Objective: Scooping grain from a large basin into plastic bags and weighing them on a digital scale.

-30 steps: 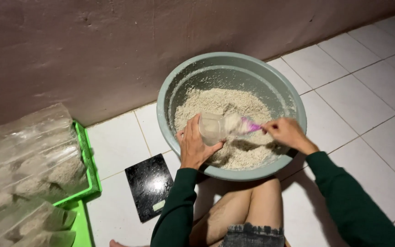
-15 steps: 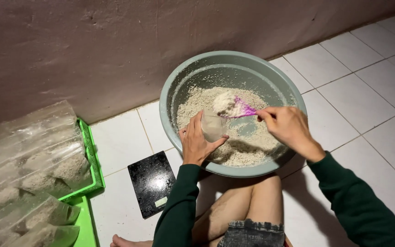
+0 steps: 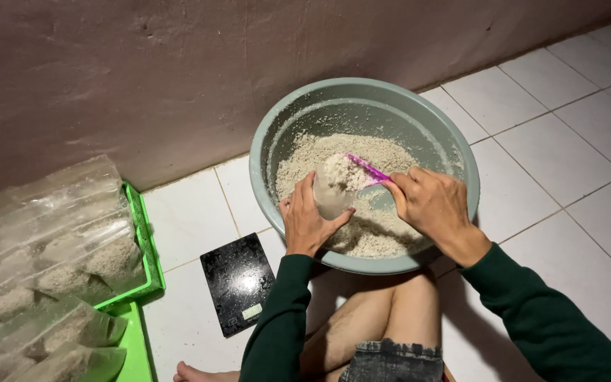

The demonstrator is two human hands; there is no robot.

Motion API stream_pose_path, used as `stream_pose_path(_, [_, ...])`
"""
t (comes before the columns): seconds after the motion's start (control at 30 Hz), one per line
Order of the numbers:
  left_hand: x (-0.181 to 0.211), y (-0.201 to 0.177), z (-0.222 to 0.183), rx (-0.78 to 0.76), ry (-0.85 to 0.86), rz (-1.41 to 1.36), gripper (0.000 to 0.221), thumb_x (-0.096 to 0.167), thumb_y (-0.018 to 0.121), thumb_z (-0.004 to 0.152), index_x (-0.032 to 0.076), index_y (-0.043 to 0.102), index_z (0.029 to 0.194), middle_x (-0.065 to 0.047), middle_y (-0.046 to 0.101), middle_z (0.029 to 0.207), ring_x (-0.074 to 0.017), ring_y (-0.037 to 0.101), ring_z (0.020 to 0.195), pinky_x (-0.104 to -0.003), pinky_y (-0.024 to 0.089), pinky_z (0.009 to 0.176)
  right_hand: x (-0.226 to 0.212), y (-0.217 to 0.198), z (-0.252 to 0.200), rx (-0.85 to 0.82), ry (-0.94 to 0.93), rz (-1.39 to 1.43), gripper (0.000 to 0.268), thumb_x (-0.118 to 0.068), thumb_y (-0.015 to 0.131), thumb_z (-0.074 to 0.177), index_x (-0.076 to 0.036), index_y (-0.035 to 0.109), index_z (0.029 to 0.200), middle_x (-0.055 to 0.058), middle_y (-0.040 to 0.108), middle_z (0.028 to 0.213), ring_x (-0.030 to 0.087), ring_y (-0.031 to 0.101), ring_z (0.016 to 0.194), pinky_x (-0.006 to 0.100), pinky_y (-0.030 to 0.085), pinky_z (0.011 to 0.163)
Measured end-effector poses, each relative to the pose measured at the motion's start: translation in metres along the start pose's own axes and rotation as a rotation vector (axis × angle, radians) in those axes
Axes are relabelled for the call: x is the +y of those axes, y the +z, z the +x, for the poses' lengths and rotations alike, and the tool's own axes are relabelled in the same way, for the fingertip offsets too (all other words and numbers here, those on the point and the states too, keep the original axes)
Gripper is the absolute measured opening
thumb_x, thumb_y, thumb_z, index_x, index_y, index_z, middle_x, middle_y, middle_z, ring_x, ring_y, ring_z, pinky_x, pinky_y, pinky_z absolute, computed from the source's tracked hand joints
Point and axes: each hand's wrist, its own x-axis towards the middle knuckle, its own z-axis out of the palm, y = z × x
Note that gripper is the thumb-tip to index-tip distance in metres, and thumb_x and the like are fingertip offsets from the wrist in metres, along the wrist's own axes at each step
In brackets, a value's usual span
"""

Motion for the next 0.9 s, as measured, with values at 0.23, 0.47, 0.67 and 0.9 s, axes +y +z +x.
stream_pose_path(0.23, [0.002, -0.002, 0.001, -0.015, -0.001, -0.009, 0.098, 0.049, 0.083, 0.065, 0.007, 0.04, 0.142, -0.011, 0.053, 0.125, -0.032, 0.059, 0.113, -0.049, 0.037, 0.093, -0.008, -0.007, 0.003, 0.02, -0.046, -0.065, 0.021, -0.036, 0.057, 0.099, -0.023, 0.068, 0.086, 0.0, 0.049, 0.061, 0.021, 0.063, 0.062, 0.03, 0.05, 0.055])
stream_pose_path(0.47, [0.001, 0.0, 0.0, 0.033, 0.015, 0.0, 0.098, 0.053, 0.083, 0.062, 0.008, 0.043, 0.139, -0.01, 0.054, 0.123, -0.0309, 0.06, 0.112, -0.049, 0.038, 0.093, -0.007, 0.004, -0.002, 0.041, -0.078, -0.153, 0.021, -0.038, 0.056, 0.099, -0.024, 0.068, 0.088, -0.002, 0.049, 0.065, 0.017, 0.061, 0.065, 0.028, 0.048, 0.057])
stream_pose_path(0.67, [0.001, 0.0, 0.0, 0.008, -0.004, -0.013, 0.098, 0.051, 0.083, 0.064, 0.007, 0.041, 0.141, -0.011, 0.054, 0.123, -0.0315, 0.06, 0.113, -0.05, 0.038, 0.093, -0.012, 0.001, -0.001, 0.066, -0.092, -0.153, 0.021, -0.035, 0.056, 0.099, -0.022, 0.068, 0.088, -0.001, 0.049, 0.066, 0.019, 0.06, 0.064, 0.029, 0.046, 0.058])
stream_pose_path(0.9, [0.003, -0.003, -0.001, 0.018, 0.008, -0.008, 0.096, 0.052, 0.083, 0.065, 0.007, 0.042, 0.14, -0.011, 0.054, 0.124, -0.0306, 0.06, 0.113, -0.049, 0.038, 0.092, -0.016, -0.004, 0.0, 0.09, -0.101, -0.194, 0.021, -0.037, 0.055, 0.1, -0.023, 0.068, 0.09, -0.002, 0.05, 0.069, 0.017, 0.06, 0.067, 0.028, 0.045, 0.059])
